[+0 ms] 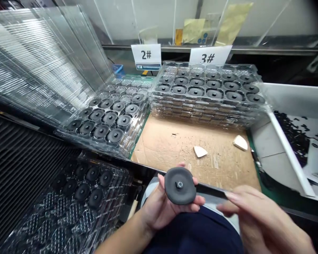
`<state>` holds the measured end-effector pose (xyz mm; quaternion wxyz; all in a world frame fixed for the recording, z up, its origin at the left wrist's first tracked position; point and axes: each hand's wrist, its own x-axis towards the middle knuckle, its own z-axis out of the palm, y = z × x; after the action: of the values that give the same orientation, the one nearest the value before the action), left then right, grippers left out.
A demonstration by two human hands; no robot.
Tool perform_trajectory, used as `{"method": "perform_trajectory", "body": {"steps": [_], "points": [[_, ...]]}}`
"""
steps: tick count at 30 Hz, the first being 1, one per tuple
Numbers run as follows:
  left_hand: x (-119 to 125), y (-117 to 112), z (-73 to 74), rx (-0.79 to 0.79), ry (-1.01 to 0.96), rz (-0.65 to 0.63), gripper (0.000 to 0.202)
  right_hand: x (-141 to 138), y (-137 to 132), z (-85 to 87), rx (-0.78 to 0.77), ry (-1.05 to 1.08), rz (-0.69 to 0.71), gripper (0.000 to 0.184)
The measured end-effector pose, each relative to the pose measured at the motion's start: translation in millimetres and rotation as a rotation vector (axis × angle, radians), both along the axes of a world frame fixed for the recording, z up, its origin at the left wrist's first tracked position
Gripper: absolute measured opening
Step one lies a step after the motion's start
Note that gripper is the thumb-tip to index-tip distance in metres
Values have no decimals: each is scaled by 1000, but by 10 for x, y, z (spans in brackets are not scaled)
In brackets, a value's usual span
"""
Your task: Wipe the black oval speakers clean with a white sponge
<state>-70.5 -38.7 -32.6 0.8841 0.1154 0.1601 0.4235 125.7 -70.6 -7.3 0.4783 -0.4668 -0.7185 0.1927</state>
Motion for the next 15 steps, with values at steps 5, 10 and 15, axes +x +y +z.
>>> {"method": "perform_trajectory", "body": {"steps": [5,10,15], "points": [[-101,-217,41,671,527,292,79,-250,-160,74,-40,73,22,39],[-189,-410,103,1114,922,420,112,-287,-371,12,-9,109,-71,30],[-222,-568,147,1162,967,510,112,-344,-513,53,-102,284,-31,28]]}}
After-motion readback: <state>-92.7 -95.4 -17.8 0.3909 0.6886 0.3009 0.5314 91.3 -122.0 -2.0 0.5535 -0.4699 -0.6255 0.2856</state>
